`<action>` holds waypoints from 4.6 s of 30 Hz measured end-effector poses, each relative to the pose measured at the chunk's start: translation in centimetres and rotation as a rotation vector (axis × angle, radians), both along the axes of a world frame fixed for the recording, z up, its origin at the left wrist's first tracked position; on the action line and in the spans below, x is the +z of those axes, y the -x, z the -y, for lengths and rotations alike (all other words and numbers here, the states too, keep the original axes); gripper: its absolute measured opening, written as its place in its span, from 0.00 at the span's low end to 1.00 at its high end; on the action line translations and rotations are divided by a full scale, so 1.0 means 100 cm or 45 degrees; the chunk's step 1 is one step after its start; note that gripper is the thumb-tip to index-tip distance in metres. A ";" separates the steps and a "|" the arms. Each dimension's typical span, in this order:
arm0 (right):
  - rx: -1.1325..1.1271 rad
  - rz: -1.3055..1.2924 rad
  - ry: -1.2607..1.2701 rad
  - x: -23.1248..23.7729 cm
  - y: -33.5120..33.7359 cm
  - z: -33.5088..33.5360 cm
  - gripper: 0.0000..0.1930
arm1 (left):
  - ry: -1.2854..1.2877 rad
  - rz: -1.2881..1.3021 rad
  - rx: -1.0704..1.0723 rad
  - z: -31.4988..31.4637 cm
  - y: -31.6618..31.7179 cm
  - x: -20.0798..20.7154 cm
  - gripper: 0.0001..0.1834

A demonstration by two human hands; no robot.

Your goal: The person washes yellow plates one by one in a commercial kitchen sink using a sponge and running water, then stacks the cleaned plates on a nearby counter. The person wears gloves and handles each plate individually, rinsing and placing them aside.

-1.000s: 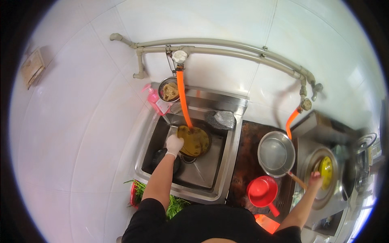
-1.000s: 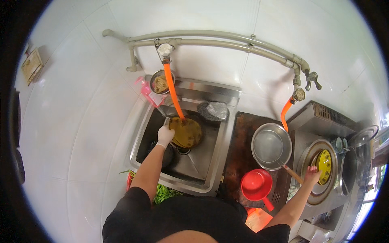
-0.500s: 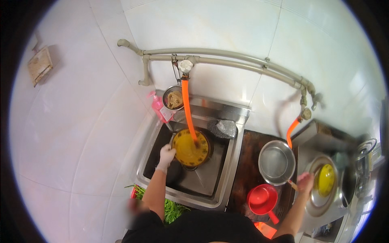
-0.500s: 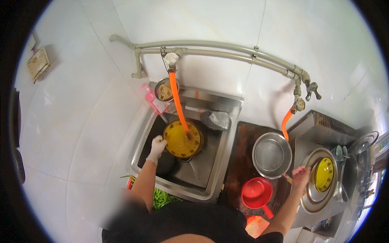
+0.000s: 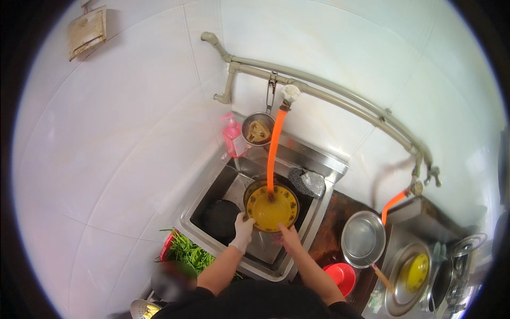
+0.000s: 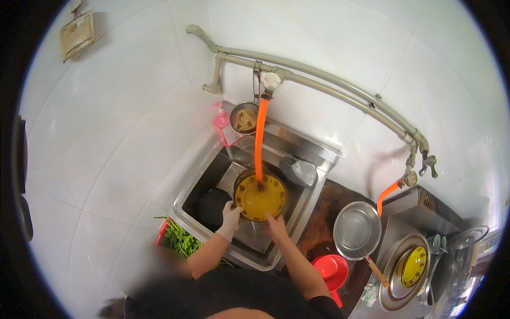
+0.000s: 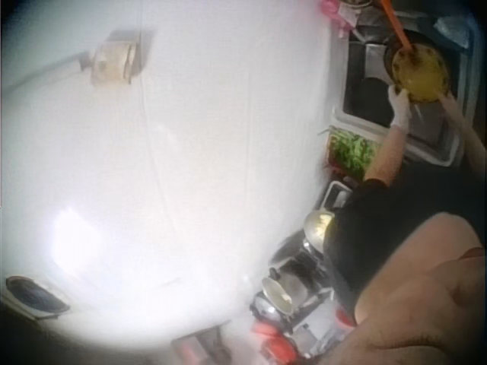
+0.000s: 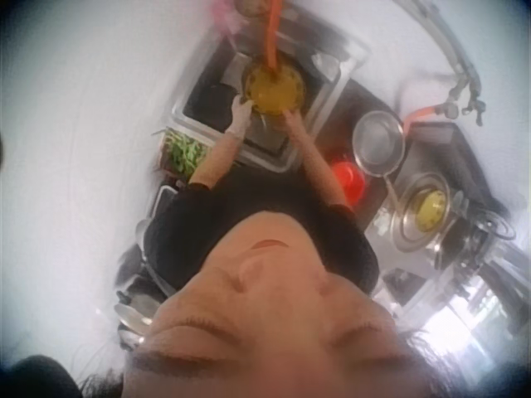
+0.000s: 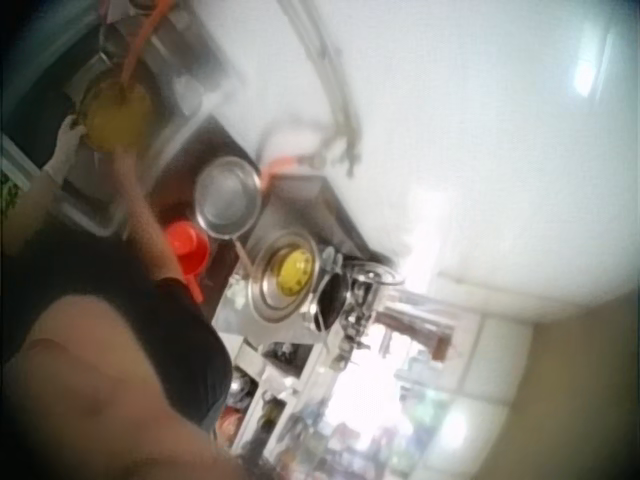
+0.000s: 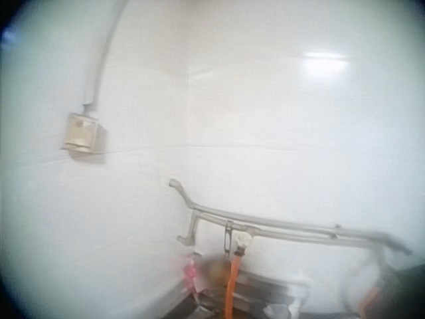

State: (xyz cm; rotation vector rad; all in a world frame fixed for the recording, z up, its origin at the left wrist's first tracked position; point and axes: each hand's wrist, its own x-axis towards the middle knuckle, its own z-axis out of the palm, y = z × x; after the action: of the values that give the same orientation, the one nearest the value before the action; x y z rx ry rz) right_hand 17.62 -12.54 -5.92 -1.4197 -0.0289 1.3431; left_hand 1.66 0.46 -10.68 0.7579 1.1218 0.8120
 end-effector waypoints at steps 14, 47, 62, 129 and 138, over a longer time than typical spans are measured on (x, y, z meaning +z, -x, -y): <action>0.109 0.149 -0.096 -0.023 -0.040 -0.071 0.25 | -0.555 -0.524 -0.443 -0.008 0.017 0.007 0.42; 0.825 0.122 -0.697 0.034 0.026 -0.167 0.32 | 0.067 -0.033 -0.113 0.021 0.083 0.053 0.10; 0.816 0.153 -0.489 0.042 0.011 -0.130 0.45 | 0.801 0.736 0.520 0.008 0.086 0.072 0.20; 0.236 0.062 0.055 -0.029 -0.031 0.022 0.41 | 0.252 0.104 -0.074 -0.030 0.000 -0.004 0.24; 0.229 0.092 -0.003 -0.038 0.015 -0.081 0.30 | 0.210 0.338 0.039 -0.041 0.014 0.001 0.23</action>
State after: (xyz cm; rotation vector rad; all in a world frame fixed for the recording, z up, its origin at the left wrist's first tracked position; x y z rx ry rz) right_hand 16.17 -4.42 -9.71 -1.4906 -0.2098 1.4363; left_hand 0.27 4.56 -10.58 0.4807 0.9496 0.8092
